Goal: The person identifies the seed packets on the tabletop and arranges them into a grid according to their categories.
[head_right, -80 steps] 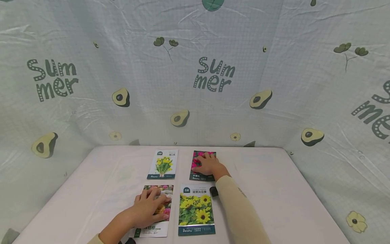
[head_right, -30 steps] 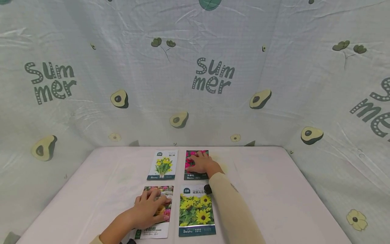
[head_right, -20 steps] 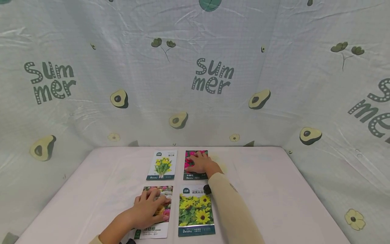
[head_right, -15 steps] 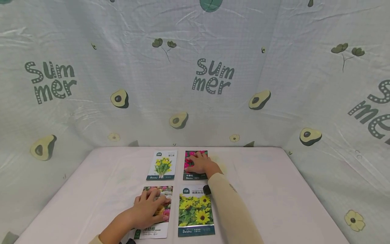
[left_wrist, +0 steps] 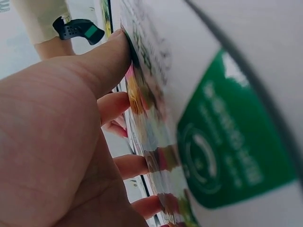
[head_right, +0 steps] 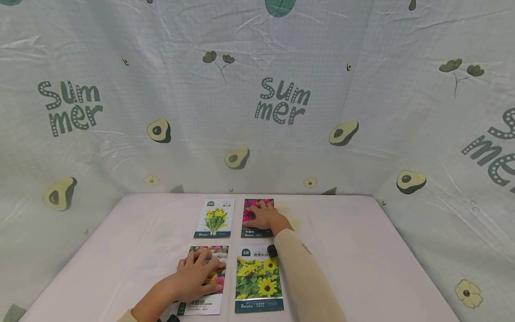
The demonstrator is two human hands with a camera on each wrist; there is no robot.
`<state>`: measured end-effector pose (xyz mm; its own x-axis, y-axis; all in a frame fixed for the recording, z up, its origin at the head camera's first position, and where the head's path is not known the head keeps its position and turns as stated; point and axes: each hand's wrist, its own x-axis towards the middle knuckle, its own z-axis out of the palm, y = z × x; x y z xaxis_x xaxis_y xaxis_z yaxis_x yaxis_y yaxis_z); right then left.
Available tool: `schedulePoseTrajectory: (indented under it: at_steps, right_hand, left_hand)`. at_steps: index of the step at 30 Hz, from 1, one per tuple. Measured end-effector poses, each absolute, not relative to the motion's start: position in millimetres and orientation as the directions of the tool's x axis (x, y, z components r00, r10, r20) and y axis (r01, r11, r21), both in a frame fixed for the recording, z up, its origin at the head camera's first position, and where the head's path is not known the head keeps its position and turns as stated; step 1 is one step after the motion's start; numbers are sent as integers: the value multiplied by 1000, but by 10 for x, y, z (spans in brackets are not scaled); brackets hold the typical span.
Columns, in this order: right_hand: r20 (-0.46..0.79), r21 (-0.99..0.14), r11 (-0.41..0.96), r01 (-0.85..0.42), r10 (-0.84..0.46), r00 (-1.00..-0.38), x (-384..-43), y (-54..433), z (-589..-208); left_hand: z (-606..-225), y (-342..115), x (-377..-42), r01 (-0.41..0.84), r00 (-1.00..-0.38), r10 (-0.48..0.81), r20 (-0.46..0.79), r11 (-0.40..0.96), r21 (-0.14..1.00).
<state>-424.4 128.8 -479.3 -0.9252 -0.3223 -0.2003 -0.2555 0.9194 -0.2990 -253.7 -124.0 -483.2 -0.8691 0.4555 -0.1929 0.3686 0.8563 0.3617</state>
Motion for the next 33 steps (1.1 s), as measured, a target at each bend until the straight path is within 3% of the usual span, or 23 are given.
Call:
schedulePoseTrajectory:
  at_steps: [28,33]
  right_hand:
    - [-171,-326,906,-269,-336,-926,-4248,1280,-4781]
    - [-133,-324,904,-280,-337,-932,-4266,1261,-4798]
  left_hand:
    - [-4722,-1191,-2570,330,-881,417,-222,879,344]
    - [-4670,-1201,-2593,348,-886,427,-182,871,347]
